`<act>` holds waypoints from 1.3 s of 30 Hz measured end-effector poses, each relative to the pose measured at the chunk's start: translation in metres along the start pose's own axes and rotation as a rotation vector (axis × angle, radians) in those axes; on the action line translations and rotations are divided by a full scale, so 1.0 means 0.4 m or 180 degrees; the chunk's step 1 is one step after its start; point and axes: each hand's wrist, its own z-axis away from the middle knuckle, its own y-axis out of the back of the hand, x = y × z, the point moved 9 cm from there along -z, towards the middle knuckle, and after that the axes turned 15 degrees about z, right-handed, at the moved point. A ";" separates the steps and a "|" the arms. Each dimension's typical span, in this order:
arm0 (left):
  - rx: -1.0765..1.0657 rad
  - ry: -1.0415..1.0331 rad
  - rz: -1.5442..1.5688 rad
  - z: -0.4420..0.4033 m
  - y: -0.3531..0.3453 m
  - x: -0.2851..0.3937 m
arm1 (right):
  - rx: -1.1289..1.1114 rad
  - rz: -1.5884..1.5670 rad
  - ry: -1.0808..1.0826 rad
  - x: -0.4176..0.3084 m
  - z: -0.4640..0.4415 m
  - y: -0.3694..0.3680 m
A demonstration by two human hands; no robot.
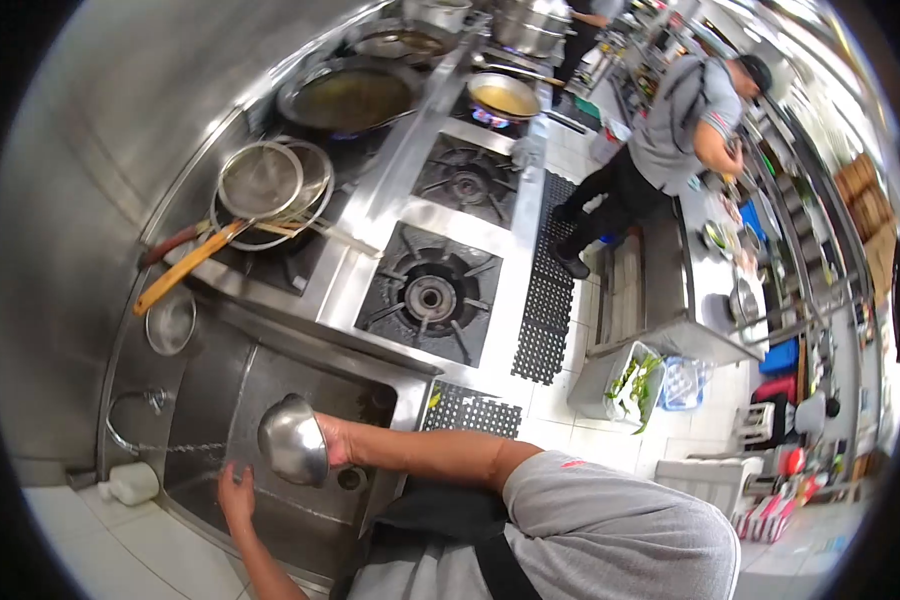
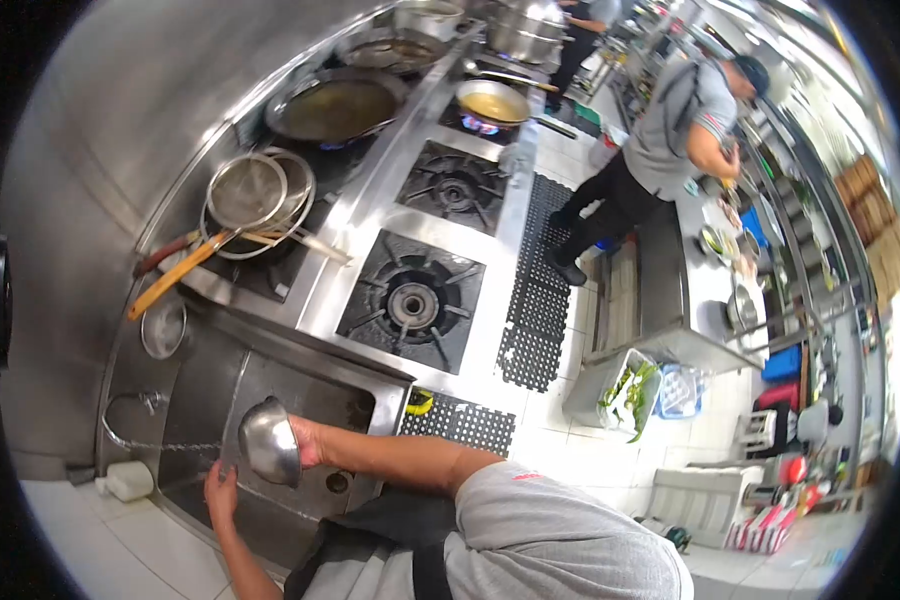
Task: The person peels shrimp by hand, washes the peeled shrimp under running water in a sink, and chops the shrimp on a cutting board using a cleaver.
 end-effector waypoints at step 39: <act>-0.4504 -0.4080 0.0282 1.865 -2.124 0.878 | 0.2311 -0.1845 0.6766 0.762 2.792 -0.035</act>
